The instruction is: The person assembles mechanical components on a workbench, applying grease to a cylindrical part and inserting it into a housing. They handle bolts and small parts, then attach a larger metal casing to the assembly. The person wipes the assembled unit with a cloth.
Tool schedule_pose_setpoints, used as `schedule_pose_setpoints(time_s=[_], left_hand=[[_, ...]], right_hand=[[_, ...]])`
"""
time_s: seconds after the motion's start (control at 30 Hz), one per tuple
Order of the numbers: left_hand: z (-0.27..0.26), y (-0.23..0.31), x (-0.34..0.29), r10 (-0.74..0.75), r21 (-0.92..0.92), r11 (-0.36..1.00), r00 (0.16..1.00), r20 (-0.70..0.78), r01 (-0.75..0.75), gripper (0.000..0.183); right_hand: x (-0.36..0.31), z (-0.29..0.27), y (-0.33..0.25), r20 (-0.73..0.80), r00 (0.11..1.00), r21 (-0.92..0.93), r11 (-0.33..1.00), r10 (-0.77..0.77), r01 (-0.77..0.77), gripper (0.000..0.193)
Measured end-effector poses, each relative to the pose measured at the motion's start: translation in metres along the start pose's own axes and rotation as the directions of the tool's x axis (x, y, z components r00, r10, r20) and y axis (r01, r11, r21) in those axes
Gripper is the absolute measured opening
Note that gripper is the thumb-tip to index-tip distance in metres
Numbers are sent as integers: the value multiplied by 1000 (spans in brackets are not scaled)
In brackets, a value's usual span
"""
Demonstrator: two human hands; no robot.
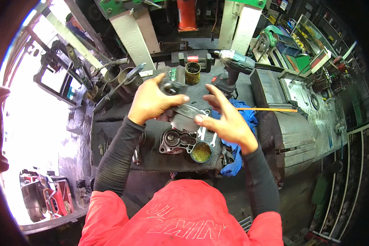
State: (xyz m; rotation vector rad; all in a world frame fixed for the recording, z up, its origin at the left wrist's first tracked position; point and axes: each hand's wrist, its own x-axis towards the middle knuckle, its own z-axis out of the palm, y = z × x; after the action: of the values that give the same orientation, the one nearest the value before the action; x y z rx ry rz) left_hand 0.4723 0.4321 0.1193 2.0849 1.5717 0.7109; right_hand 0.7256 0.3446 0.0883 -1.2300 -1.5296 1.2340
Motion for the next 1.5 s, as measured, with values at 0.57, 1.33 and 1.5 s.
schedule_pose_setpoints(time_s=[0.57,1.33,1.5], left_hand=[[7,-27,-74,111,-725,676,954,279,134,114],[-32,-107,-180,11,-663,699,923,385,268,134],[-25,-87,-176,65,-141,989,758,649,36,126]], right_hand=[[-14,33,-3,-51,934,199,920,354,-338,102],[16,22,190,-342,937,-719,624,65,-306,38],[55,40,187,-426,852,-744,418,305,-521,52]])
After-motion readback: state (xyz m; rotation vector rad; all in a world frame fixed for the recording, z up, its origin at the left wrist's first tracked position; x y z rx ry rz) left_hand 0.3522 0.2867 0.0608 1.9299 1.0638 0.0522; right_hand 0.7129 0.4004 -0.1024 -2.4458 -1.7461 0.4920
